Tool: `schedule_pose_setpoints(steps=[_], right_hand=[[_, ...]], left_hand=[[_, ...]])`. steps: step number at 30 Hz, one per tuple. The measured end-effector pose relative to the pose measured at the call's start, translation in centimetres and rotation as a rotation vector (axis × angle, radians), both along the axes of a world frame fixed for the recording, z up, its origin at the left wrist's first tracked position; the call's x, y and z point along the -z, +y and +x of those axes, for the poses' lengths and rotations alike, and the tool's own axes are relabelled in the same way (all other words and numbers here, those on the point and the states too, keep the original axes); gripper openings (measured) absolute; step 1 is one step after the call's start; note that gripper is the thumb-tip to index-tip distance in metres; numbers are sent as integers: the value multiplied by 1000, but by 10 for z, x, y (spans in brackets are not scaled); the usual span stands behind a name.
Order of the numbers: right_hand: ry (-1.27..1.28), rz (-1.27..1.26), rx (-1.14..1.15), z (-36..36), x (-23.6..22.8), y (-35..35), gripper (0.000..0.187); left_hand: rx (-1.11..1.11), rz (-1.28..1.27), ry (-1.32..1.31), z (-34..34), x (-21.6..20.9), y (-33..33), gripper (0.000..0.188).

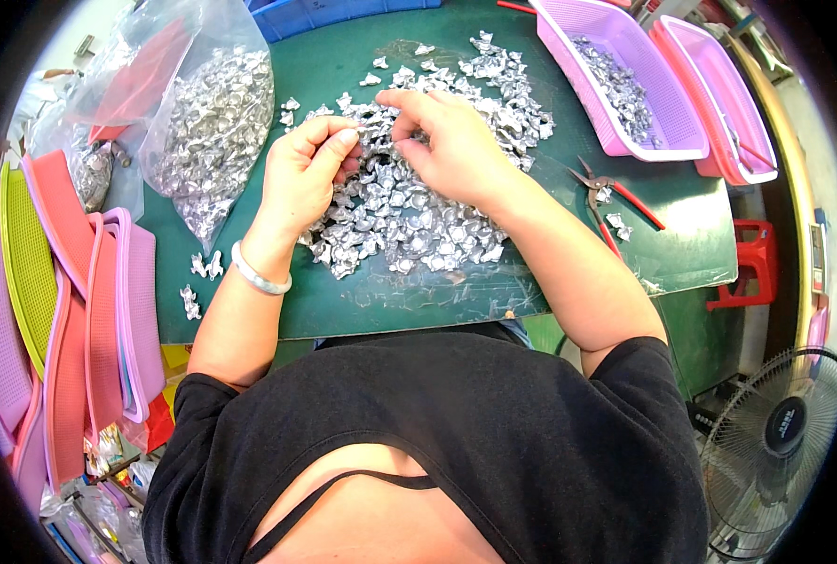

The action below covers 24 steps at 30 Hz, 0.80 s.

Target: The person repeatedly picks up small silver metal pieces from a green work surface and joins them by hand. They place the assembled pieces into a clear plastic bag and occasionally shift the pile of parts on the table.

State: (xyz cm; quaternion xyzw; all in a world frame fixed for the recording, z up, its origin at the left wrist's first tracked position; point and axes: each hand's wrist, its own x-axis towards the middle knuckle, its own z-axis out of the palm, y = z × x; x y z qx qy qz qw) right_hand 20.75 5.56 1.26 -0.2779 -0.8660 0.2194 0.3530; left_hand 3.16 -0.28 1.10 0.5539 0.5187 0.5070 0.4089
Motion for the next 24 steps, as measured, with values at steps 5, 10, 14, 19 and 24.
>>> schedule_pose_setpoints(steps=[5, 10, 14, 19, 24], right_hand=[[96, -29, -18, 0, -2, 0, 40], [191, -116, -31, 1, 2, 1, 40], [196, -183, -41, 2, 0, 1, 42], [276, -329, -94, 3, -2, 1, 43], [418, -634, -104, 3, -5, 1, 39]], left_hand=[[-19, 53, 6, 1, 1, 0, 11], [-39, 164, 34, 1, 3, 2, 11], [-44, 206, 28, 0, 5, 3, 11], [-30, 58, -153, -1, 3, 4, 13], [44, -178, -473, -4, -1, 4, 15]])
